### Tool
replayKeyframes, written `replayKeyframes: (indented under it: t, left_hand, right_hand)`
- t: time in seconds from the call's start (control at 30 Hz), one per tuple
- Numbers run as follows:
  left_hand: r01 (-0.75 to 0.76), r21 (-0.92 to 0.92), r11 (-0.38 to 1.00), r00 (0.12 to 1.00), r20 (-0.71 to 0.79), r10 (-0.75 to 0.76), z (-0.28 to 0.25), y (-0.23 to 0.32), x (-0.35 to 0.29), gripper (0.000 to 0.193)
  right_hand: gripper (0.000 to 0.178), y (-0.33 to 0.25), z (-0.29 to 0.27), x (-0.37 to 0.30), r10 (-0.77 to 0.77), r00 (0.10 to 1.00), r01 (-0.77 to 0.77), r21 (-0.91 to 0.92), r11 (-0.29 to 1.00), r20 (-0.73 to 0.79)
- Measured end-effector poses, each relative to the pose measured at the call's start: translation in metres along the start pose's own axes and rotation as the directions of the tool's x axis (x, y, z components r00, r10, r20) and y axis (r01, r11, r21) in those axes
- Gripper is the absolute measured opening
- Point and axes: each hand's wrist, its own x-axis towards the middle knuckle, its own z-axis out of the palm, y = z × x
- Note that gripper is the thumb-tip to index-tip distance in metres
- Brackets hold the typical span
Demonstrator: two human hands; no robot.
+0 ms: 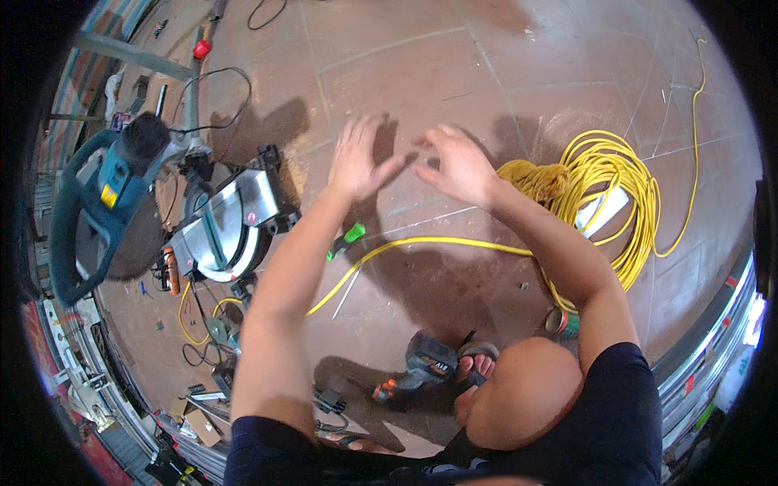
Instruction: The person assembles a small metal bracket by inserting a pin and tightening it with a screwdriver. They then use an angle grinder to smooth the edges of the pin and bracket, creating sparks. Finally, they use a power drill to secure the assembly.
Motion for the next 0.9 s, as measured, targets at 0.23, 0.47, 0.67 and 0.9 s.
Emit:
replayKeyframes:
  t: [0.23, 0.47, 0.67, 0.9]
  left_hand:
    - [0.414, 0.249, 0.876, 0.908, -0.042, -0.417, 0.074, -0.005, 0.06, 0.116]
    - [0.47, 0.266, 0.842, 0.848, 0.127, -0.514, 0.058, -0.005, 0.081, 0.119]
    - [0.482, 0.222, 0.848, 0.838, 0.167, -0.52, 0.057, -0.013, 0.077, 0.119]
    - [0.501, 0.164, 0.85, 0.824, 0.211, -0.526, 0.05, -0.015, 0.075, 0.116]
  right_hand:
    - [0.057, 0.139, -0.022, 0.15, 0.036, 0.986, -0.106, -0.442, 0.891, -0.165]
    - [0.035, 0.274, -0.081, 0.36, -0.582, 0.725, -0.211, -0.923, 0.322, -0.369]
    - [0.073, 0.257, -0.112, 0.434, 0.526, 0.841, -0.476, -0.634, 0.609, -0.127]
    - [0.061, 0.248, -0.081, 0.434, 0.463, 0.886, -0.3, -0.718, 0.628, 0.035]
